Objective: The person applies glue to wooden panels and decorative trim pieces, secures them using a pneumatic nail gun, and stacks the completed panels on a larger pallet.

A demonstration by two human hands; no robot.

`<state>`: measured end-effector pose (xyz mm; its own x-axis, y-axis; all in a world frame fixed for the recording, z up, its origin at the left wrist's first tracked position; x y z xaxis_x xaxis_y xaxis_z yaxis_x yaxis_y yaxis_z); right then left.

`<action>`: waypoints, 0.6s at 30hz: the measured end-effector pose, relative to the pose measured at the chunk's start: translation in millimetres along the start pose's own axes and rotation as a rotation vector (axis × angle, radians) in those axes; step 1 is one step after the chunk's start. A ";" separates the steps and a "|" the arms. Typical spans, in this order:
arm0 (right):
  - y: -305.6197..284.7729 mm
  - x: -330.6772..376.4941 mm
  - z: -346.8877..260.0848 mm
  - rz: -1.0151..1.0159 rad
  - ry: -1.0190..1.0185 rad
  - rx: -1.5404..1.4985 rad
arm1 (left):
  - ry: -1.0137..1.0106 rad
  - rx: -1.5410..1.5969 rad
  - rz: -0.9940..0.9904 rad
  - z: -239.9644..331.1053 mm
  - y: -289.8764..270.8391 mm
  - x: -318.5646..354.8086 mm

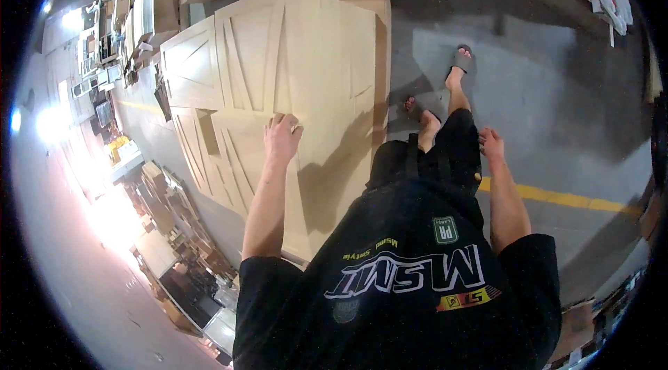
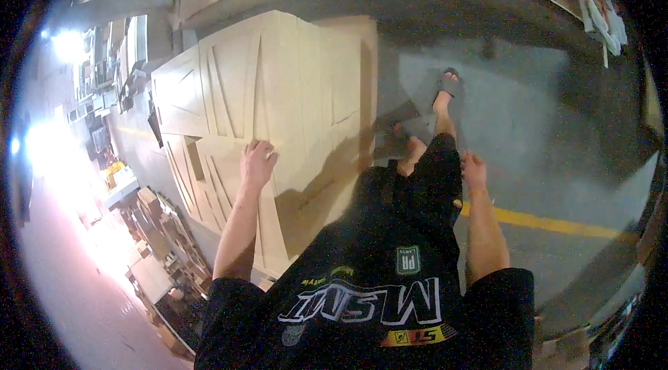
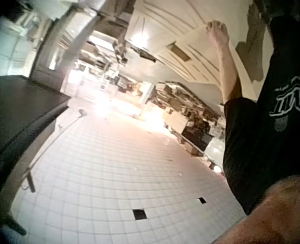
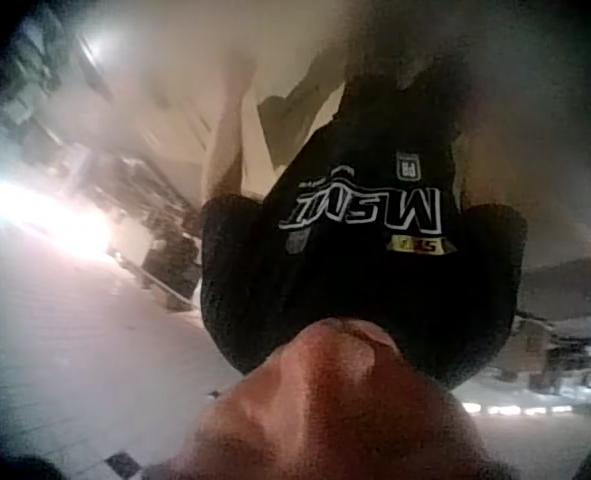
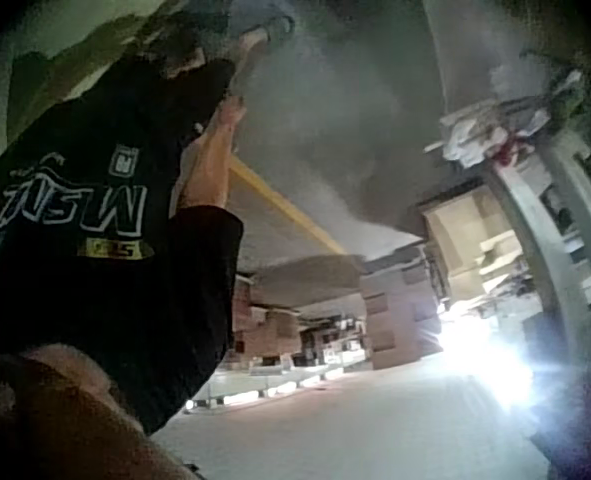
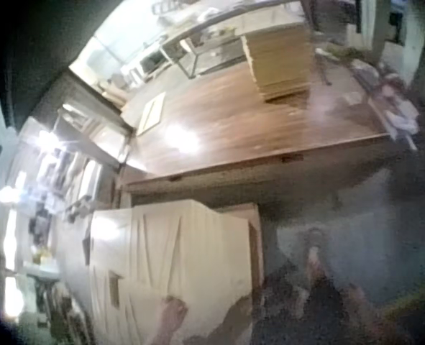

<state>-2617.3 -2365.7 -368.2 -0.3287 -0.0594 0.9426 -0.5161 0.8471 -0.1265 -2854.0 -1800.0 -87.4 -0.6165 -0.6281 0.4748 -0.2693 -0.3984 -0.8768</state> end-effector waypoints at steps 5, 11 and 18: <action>-12.5 -6.0 -6.3 0.031 0.012 0.027 | -0.092 -0.130 -0.081 15.8 1.7 -2.7; -30.0 -13.4 -50.2 0.038 0.032 -0.008 | -0.186 -0.241 -0.116 31.4 -0.9 -10.0; -80.4 -42.8 -137.1 0.104 -0.151 0.043 | -0.171 -0.205 -0.152 3.1 43.8 -44.6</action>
<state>-2453.3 -2358.9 -355.9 -0.4952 -0.0543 0.8671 -0.5058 0.8295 -0.2368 -2836.0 -1791.5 -146.7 -0.4288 -0.6822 0.5922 -0.5029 -0.3643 -0.7838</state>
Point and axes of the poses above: each hand's wrist, its own x-axis away from the middle knuckle, its own y-axis out of the palm, z = x × y, the point moved 9 cm from there along -x, towards the middle knuckle, and after that the axes turned 5 degrees about -z, right-handed, at the moved point
